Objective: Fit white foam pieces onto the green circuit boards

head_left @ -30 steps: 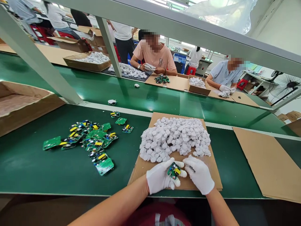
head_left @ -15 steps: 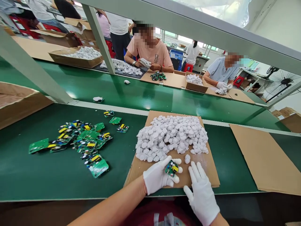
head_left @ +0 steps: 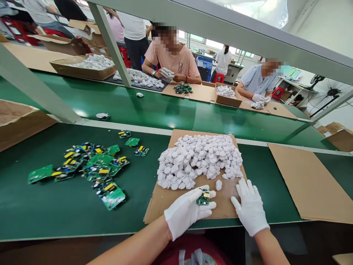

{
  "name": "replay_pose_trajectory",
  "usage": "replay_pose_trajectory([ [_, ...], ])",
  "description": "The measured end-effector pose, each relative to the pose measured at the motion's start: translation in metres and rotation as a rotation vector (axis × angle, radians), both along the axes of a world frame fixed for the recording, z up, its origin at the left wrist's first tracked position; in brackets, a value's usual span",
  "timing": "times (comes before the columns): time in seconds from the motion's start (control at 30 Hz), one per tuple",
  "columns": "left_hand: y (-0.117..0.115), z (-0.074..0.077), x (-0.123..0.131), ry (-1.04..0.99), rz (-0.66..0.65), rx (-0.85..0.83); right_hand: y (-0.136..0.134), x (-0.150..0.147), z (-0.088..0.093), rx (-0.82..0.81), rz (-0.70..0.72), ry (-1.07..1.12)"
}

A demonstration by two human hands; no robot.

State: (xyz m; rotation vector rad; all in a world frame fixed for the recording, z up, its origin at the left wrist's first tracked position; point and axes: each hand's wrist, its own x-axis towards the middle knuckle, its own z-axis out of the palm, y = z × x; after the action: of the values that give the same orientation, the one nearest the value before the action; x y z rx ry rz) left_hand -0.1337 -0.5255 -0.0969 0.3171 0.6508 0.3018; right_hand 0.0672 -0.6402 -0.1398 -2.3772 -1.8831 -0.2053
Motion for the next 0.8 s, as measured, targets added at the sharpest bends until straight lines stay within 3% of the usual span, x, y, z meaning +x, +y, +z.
replay_pose_trajectory([
  [0.17, -0.005, -0.002, 0.000, -0.045, -0.014, 0.115, -0.001, -0.004, -0.002, 0.005, 0.134, 0.047],
  [0.4, -0.006, -0.002, 0.006, -0.043, -0.026, 0.084, 0.001, 0.033, -0.005, 0.188, -0.066, 0.053],
  [0.47, -0.006, -0.004, 0.007, -0.027, -0.030, 0.084, 0.002, 0.027, 0.000, 0.263, -0.104, 0.247],
  [0.6, -0.005, -0.006, 0.008, -0.020, -0.010, 0.071, 0.005, -0.011, 0.022, 0.382, -0.181, 0.945],
  [0.7, -0.005, -0.006, 0.010, -0.034, 0.029, 0.061, 0.008, -0.040, 0.036, 0.367, -0.208, 1.354],
  [0.8, -0.006, -0.005, 0.014, -0.127, 0.078, 0.081, 0.012, -0.062, 0.040, 0.274, -0.129, 1.640],
])
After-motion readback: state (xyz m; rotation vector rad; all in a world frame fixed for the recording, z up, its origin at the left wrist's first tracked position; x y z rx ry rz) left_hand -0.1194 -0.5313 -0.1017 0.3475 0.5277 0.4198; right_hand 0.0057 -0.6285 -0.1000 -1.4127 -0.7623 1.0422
